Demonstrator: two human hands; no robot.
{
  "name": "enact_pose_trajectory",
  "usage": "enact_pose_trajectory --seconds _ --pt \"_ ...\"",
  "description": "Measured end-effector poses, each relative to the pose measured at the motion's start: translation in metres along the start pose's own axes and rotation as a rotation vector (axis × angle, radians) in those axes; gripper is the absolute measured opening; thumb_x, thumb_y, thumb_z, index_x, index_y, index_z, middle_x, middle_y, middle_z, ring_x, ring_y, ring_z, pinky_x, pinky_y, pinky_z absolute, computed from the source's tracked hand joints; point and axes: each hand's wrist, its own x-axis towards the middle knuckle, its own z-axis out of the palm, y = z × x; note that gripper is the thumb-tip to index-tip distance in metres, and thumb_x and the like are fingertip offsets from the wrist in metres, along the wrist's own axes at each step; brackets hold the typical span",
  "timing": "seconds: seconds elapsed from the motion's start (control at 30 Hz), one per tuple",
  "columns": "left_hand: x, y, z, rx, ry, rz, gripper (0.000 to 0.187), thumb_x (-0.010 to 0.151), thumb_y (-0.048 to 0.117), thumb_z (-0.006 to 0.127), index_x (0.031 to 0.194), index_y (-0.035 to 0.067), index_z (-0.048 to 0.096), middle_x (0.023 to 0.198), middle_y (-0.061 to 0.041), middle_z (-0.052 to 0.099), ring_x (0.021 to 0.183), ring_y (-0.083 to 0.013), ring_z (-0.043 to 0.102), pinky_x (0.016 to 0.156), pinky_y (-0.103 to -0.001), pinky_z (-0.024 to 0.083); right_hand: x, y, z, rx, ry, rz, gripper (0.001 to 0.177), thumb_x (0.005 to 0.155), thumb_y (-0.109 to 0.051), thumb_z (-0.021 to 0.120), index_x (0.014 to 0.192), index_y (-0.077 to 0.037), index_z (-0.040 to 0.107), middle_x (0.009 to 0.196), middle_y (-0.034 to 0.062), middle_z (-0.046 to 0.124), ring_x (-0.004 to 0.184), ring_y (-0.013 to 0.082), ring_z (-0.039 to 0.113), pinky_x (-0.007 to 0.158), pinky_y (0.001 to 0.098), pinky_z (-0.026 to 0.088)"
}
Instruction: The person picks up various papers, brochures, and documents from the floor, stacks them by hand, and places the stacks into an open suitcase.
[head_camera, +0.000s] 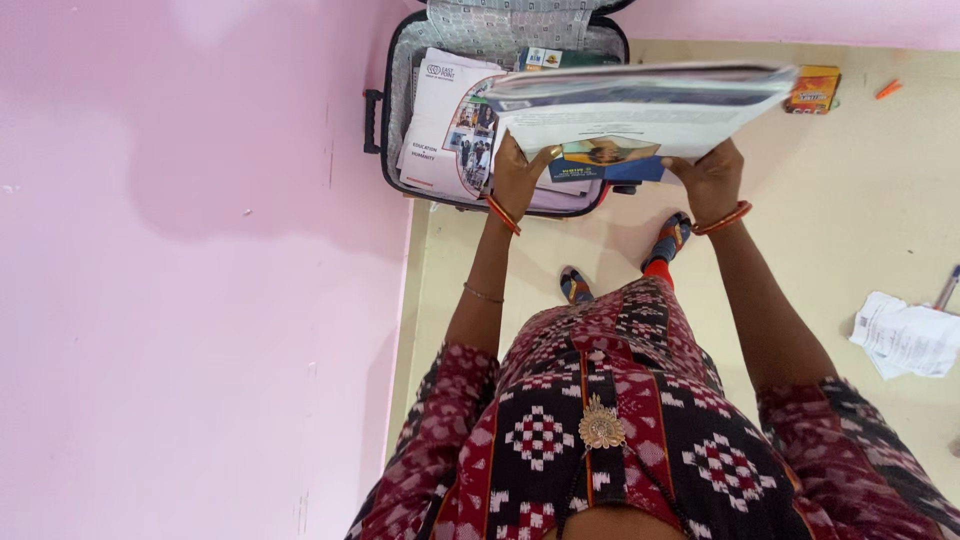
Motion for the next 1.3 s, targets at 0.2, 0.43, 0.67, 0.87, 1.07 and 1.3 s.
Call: enact_pose_trajectory --seconds 0.2,0.43,0.67,0.87,1.07,1.3 --pt "-0.016 -0.133 -0.043 0.152 -0.051 -0.070 0.039 0.088 0.014 0.080 0.120 -0.001 0.063 0.111 -0.008 0.073 0.101 -0.0127 0.065 0.089 -0.029 0.054 -0.032 0.088 0.030 -0.139 0.072 0.048 0.053 0.084 0.010 0.079 0.131 0.005 0.055 0.120 0.0165 0.070 0.114 0.0242 0.069 0.095 0.0363 0.056" --pt "-0.007 -0.158 -0.043 0.396 0.057 -0.162 0.033 0.097 0.012 0.079 0.125 0.001 0.066 0.112 -0.011 0.072 0.101 -0.0209 0.066 0.092 -0.036 0.053 -0.030 0.107 0.026 -0.334 0.073 0.178 0.047 0.086 0.010 0.077 0.126 0.001 0.055 0.116 0.0190 0.071 0.111 0.0311 0.072 0.093 0.0391 0.057" --pt "0.003 -0.147 -0.042 0.455 -0.155 -0.220 0.063 0.085 0.009 0.079 0.140 0.004 0.049 0.125 -0.014 0.064 0.116 -0.0265 0.061 0.101 -0.039 0.051 -0.026 0.112 0.017 -0.369 -0.079 0.430 0.070 0.078 0.001 0.080 0.139 -0.003 0.047 0.117 0.0190 0.070 0.106 0.0322 0.069 0.085 0.0416 0.058" --pt "-0.012 -0.163 -0.062 0.649 -0.160 -0.537 0.070 0.090 0.019 0.078 0.147 0.004 0.041 0.143 -0.015 0.053 0.120 -0.0312 0.059 0.099 -0.044 0.051 -0.004 0.124 0.024 -0.439 -0.216 0.513 0.061 0.083 -0.008 0.079 0.136 -0.002 0.051 0.116 0.0183 0.072 0.105 0.0292 0.072 0.089 0.0413 0.057" --pt "-0.012 -0.165 -0.101 0.474 -0.183 -0.816 0.053 0.093 0.021 0.072 0.137 -0.002 0.055 0.121 -0.018 0.071 0.102 -0.0293 0.069 0.087 -0.044 0.056 0.026 0.131 0.054 -0.335 -0.331 0.746 0.047 0.094 -0.019 0.071 0.132 0.002 0.052 0.114 0.0173 0.072 0.099 0.0250 0.073 0.085 0.0374 0.061" --pt "0.037 -0.151 -0.170 0.509 -0.232 -0.696 0.040 0.094 0.017 0.074 0.125 -0.003 0.059 0.106 -0.016 0.066 0.091 -0.0249 0.060 0.081 -0.041 0.052 0.035 0.143 0.127 -0.240 -0.185 0.799 0.041 0.094 -0.018 0.072 0.126 0.004 0.057 0.111 0.0180 0.074 0.090 0.0247 0.070 0.075 0.0390 0.056"
